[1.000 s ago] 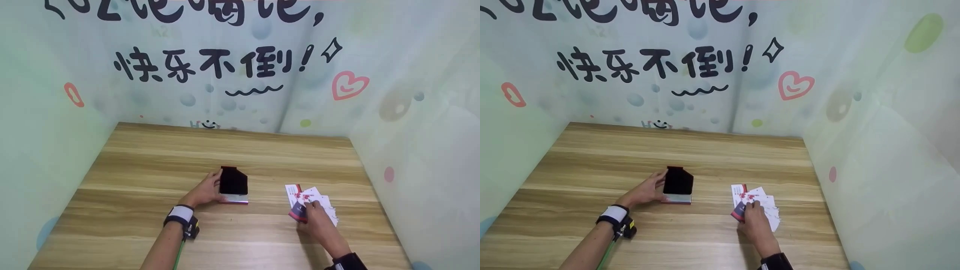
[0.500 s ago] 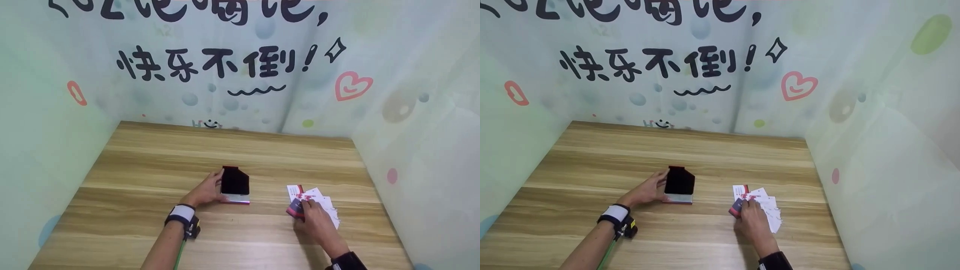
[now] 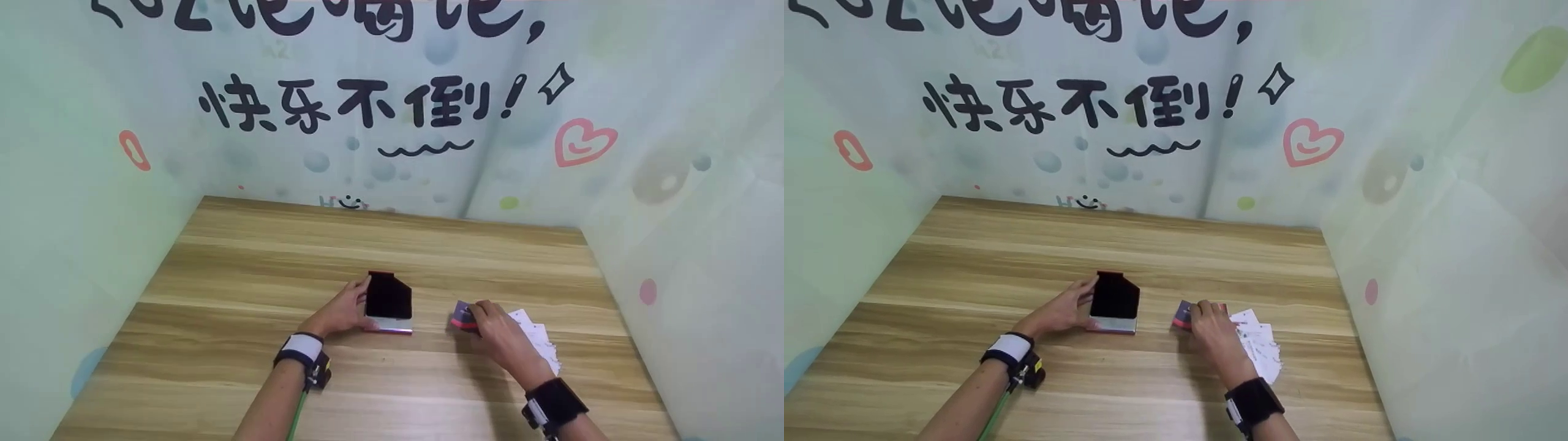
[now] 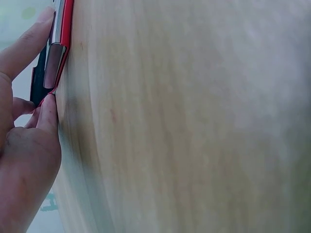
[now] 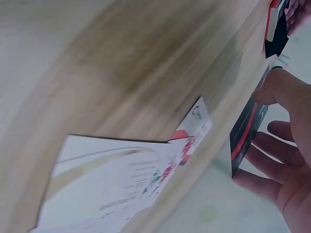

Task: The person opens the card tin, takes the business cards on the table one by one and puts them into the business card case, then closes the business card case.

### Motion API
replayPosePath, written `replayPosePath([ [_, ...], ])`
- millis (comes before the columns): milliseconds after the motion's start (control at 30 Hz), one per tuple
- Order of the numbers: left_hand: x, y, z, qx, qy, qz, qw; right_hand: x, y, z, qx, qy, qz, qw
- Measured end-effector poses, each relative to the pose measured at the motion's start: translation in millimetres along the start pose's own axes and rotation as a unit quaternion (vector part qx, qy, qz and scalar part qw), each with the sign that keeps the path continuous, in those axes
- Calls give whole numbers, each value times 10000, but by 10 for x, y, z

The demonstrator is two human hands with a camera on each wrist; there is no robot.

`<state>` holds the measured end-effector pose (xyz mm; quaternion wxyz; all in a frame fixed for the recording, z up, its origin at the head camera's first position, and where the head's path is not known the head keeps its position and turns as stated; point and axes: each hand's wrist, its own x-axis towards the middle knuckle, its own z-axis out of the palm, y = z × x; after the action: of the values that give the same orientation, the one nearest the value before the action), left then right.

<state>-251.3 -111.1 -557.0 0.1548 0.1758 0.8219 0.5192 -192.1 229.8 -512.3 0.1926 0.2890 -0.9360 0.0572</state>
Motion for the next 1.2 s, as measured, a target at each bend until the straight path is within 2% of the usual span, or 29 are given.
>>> replayPosePath([
  [400, -10, 13, 40, -249, 11, -72, 9997, 436, -192, 89, 93, -133, -569, 9983],
  [533, -28, 28, 33, -167, 66, -73, 9998, 542, -230, 129, 126, -182, -767, 9968],
  [767, -43, 22, 6, -138, 97, 95, 9998, 764, -323, 200, 336, 3, -896, 9954],
  [900, -28, 18, 9, -84, 142, 122, 9998, 912, -407, 223, 281, 101, -1016, 9944],
  [1033, -13, 22, 24, -56, 166, 79, 9998, 1019, -491, 239, 315, 33, -1076, 9937],
  [1200, -23, 26, 33, -224, 168, 127, 9995, 1094, -580, 282, 335, -66, -1136, 9929],
])
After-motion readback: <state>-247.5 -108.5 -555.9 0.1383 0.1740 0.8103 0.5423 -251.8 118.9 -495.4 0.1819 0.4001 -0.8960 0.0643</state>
